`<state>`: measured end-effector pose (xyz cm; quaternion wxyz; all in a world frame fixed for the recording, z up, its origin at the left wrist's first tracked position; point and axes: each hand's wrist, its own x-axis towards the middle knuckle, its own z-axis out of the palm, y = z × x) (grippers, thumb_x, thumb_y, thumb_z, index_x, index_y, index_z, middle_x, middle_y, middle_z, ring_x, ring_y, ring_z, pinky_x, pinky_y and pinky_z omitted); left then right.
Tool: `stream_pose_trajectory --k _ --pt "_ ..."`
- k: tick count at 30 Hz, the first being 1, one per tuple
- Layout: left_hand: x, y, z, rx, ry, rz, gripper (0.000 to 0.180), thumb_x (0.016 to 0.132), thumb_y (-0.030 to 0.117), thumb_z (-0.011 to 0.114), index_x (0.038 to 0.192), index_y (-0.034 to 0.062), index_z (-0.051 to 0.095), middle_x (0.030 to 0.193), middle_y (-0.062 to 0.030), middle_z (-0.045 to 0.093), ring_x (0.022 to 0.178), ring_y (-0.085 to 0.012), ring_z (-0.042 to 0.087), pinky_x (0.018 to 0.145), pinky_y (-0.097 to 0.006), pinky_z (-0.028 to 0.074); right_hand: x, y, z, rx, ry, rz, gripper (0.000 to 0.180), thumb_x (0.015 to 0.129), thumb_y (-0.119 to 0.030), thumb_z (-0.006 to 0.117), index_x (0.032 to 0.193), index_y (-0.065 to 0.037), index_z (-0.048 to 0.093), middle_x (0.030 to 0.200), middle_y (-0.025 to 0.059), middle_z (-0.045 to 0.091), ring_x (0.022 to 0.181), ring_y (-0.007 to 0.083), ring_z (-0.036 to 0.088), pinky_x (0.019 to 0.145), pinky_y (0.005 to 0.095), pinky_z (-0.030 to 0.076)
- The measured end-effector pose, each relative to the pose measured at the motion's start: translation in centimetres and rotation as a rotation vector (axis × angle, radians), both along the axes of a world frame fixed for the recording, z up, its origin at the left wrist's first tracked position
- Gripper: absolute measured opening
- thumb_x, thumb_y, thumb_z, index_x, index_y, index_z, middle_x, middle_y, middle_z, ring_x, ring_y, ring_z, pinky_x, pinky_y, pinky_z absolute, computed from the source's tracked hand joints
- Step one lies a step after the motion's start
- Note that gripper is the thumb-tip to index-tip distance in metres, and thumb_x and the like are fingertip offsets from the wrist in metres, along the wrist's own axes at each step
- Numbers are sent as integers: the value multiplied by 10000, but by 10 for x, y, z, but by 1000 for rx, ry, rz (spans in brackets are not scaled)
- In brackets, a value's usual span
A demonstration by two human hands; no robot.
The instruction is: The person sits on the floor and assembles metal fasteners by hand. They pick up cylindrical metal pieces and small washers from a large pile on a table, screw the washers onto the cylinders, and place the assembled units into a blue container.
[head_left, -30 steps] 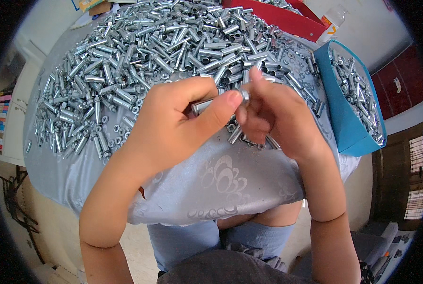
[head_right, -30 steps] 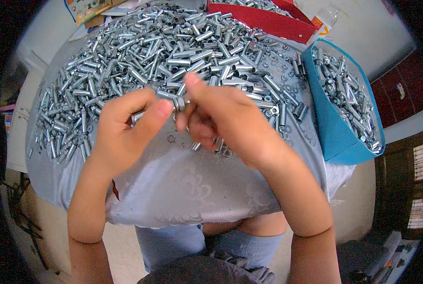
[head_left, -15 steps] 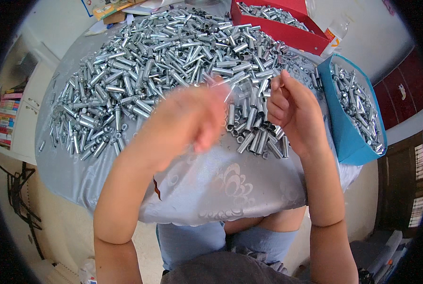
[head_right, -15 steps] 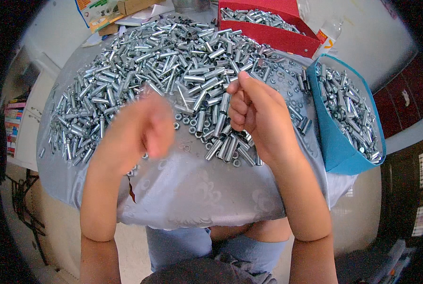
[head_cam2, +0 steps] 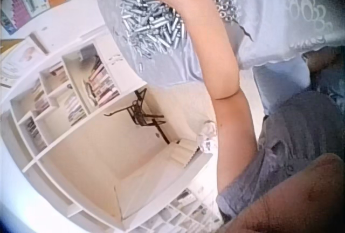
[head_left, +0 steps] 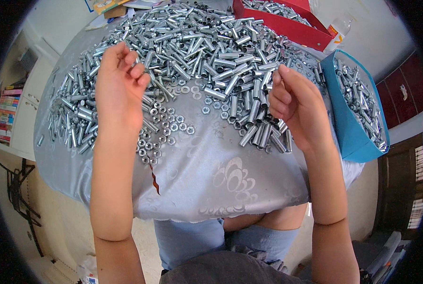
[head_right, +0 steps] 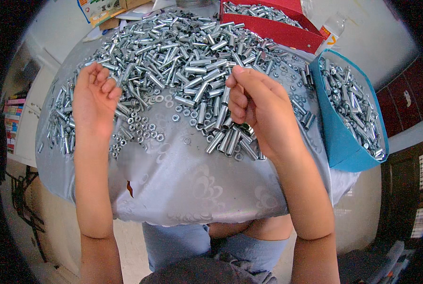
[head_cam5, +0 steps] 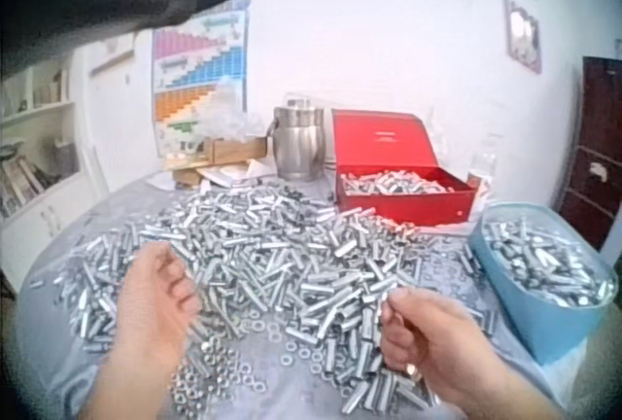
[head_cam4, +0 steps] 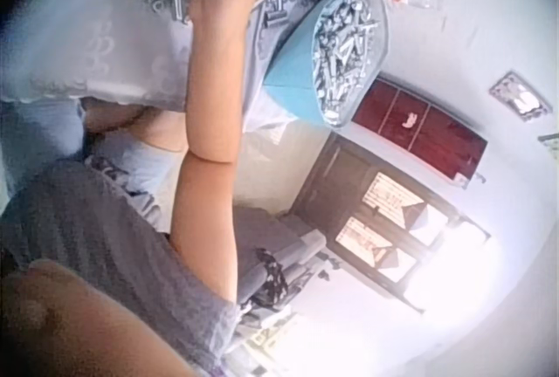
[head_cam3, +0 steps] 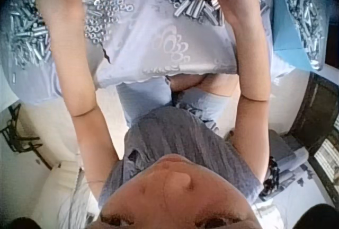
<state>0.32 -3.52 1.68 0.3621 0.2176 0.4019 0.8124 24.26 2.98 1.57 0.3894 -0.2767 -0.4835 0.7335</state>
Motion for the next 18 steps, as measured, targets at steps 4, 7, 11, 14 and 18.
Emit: stream_pose_trajectory --k 4,7,11,14,18 --pt "5 3 5 -191 490 137 67 780 124 530 794 59 538 746 -19 500 675 -129 465 616 -261 376 0 1 -1 23 -32 -35 226 887 -239 475 790 -37 504 568 -33 378 506 75 365 461 208 296" --pt "4 11 -11 -100 1650 432 84 708 41 526 787 64 547 761 -56 528 772 -213 497 715 -330 402 -1 1 0 23 -49 -56 222 885 -236 480 790 -37 506 565 -35 381 506 73 370 460 208 300" --pt "4 4 -17 -238 1904 205 99 645 -4 527 706 63 567 771 -64 550 844 -251 504 763 -369 405 -2 6 -4 83 -121 -91 216 876 -218 501 777 -28 524 563 -29 403 513 74 391 463 215 314" --pt "6 -1 -19 -415 1898 -17 127 644 -17 523 707 65 597 736 -71 579 816 -253 522 754 -366 407 -5 6 -19 630 -399 -264 182 847 -176 546 762 -15 551 577 2 467 524 92 435 475 231 346" --pt "6 -3 -27 -445 1890 -66 168 641 -34 500 745 43 607 755 -90 600 819 -270 532 768 -369 412 -13 4 -24 1329 -545 -244 66 736 -76 621 768 -24 594 685 79 579 624 210 526 590 299 406"
